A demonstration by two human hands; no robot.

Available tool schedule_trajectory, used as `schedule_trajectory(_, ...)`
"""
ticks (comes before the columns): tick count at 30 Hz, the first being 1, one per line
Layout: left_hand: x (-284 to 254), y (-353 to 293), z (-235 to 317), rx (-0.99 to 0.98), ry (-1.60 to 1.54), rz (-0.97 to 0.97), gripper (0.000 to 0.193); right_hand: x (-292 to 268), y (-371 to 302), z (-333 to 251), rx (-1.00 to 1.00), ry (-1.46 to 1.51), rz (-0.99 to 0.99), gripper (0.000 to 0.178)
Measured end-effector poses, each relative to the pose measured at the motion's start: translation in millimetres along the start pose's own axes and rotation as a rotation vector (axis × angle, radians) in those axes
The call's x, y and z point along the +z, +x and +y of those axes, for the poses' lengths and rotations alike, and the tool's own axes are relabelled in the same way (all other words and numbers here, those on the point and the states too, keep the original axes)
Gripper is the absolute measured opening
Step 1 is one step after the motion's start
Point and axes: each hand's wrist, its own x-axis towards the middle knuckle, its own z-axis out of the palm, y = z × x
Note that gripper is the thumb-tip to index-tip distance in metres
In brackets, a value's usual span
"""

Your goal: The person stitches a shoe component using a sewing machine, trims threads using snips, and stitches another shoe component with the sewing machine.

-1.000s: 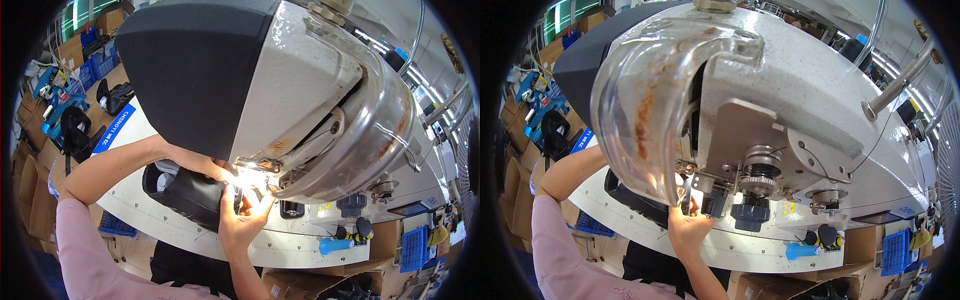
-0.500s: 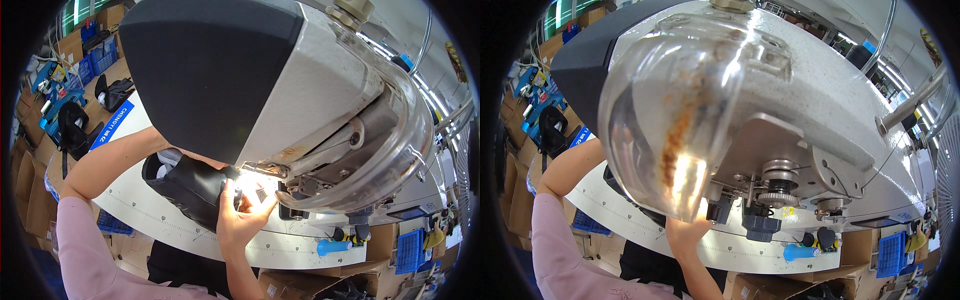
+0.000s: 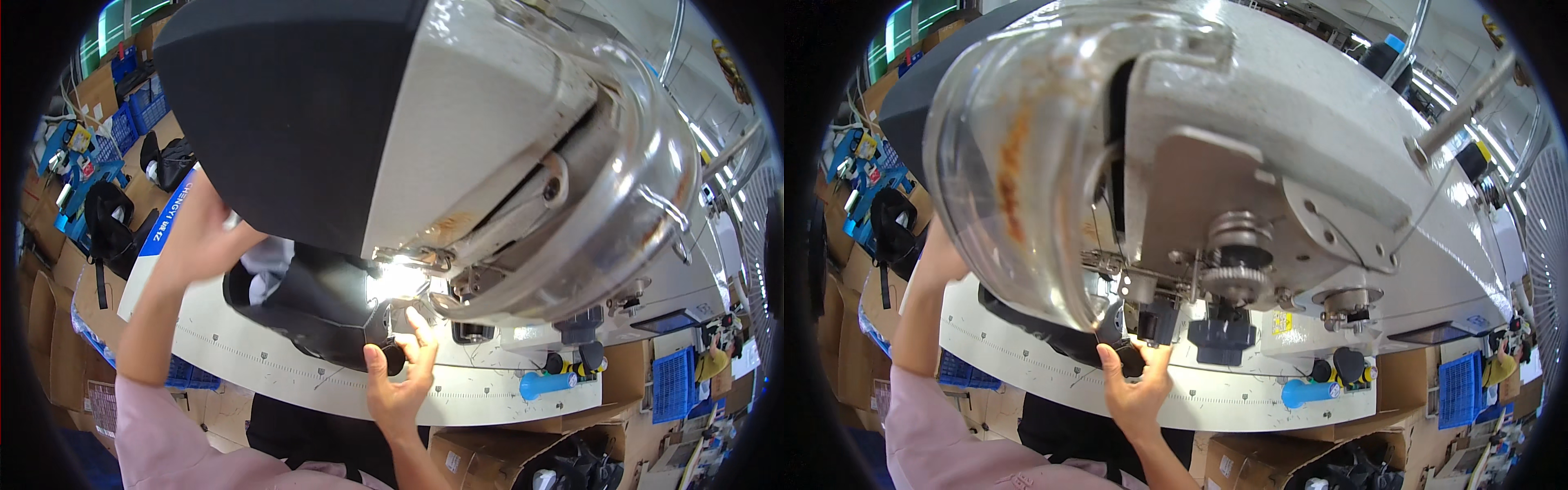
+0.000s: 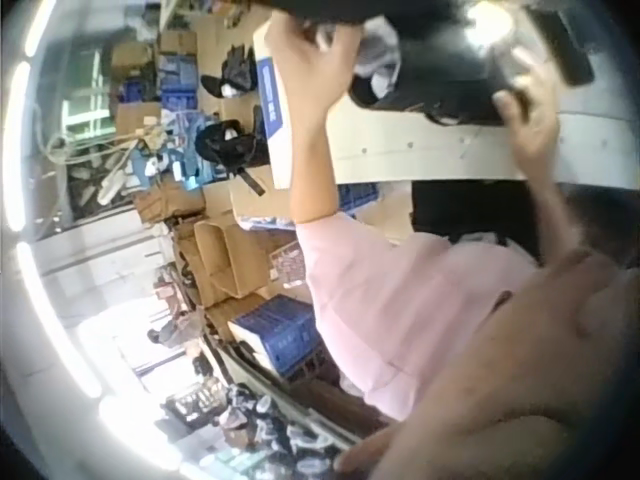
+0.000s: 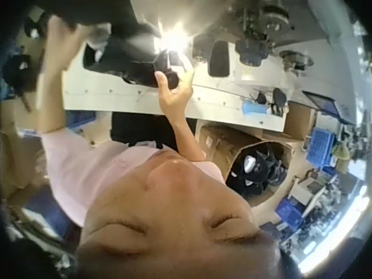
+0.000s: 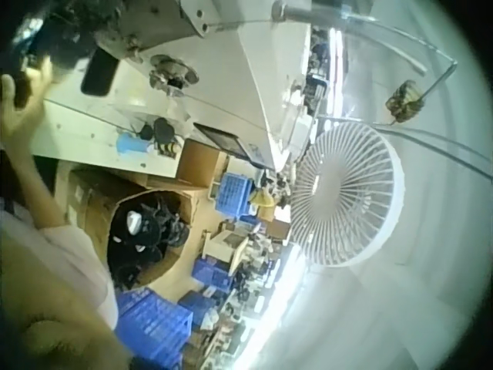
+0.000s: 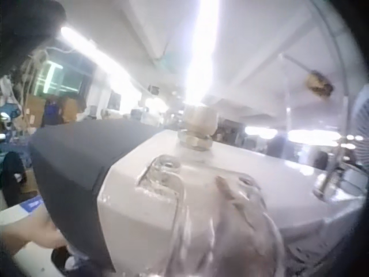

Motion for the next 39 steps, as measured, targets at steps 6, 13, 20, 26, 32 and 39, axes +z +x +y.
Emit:
schedule_trajectory(6,24.1,-32.8,66.1,0.519,0.304,-0.134,0.018,-18.4,18.2,-28.9,0.029,0.075,-0.079,0.042)
schedule_trajectory(13,68.9,-47.7,-6.2,-0.165,0.188,-0.424,0.042,-30.3,27.7,-32.9,-0.05,-0.084,-0.247,0.039)
schedule_trajectory(20,70.9,-39.2,3.4,-0.167,0.24,-0.361,0.028,-27.1,24.6,-27.1,-0.068,-0.045,-0.195,0.034)
schedule_trajectory(26,67.6,-34.9,8.3,-0.303,0.128,-0.403,0.021,-29.9,25.8,-24.8,-0.064,-0.096,-0.179,0.033)
schedule_trajectory(32,67.3,-31.3,15.7,-0.218,0.179,-0.38,0.02,-31.7,32.1,-28.1,-0.001,-0.043,-0.176,0.035)
schedule_trajectory(39,62.2,-22.1,17.5,-0.242,0.129,-0.402,0.012,-28.9,38.9,-36.1,0.068,-0.011,-0.205,0.035)
